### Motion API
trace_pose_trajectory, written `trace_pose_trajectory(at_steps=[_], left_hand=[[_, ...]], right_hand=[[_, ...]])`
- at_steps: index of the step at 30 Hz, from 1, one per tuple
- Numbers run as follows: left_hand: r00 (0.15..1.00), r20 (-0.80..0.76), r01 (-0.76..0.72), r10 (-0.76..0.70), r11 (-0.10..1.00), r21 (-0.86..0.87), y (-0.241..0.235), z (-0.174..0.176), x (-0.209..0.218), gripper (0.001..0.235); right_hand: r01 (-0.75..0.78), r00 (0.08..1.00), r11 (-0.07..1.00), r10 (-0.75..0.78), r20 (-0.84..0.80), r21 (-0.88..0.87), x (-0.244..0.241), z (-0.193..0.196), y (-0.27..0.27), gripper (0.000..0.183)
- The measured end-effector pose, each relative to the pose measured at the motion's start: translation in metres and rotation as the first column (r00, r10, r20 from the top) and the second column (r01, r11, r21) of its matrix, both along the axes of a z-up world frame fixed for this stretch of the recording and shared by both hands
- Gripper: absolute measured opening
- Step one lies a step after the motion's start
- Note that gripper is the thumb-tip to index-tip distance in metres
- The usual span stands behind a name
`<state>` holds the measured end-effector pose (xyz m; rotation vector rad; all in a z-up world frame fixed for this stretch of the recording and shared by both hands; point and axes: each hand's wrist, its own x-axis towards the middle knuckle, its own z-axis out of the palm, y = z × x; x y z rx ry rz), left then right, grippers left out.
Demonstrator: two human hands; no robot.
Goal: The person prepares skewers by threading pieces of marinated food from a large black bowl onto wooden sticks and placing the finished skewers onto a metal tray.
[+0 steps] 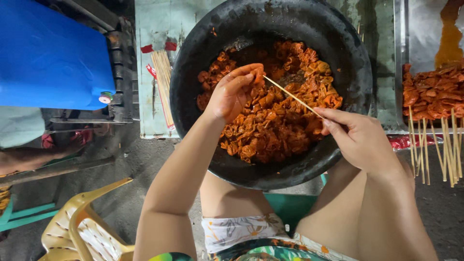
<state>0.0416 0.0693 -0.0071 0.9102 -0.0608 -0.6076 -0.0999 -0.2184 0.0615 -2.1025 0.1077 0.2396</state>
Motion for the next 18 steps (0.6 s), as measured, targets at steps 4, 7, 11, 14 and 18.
trace_pose_trajectory(at_steps=[4, 7, 11, 14, 18], left_hand=[[1.0, -0.009, -0.017, 0.018, 0.999, 0.031, 0.001, 0.013, -0.005, 0.041], [0.997, -0.045, -0.063, 0.066, 0.996, 0.068, 0.0, 0.015, -0.007, 0.033], [0.997, -0.04, -0.065, 0.065, 0.998, 0.019, 0.004, 0.009, -0.01, 0.021], [0.998, 0.003, -0.067, 0.067, 0.998, -0.006, 0.005, 0.005, -0.009, 0.019], [0.996, -0.015, -0.087, 0.088, 0.995, 0.053, 0.003, 0.005, -0.01, 0.017]], right_hand=[[0.027, 0.999, 1.0, -0.026, -0.024, 0.008, -0.001, 0.002, 0.003, 0.035], [0.014, 0.999, 1.0, -0.014, -0.037, -0.003, 0.0, 0.002, 0.004, 0.036], [-0.008, 1.0, 1.0, 0.008, -0.024, 0.014, 0.0, 0.0, 0.004, 0.037], [-0.009, 1.0, 1.0, 0.009, -0.015, 0.002, -0.001, 0.0, 0.006, 0.037], [0.01, 0.998, 1.0, -0.009, 0.054, -0.019, -0.001, -0.001, 0.011, 0.034]])
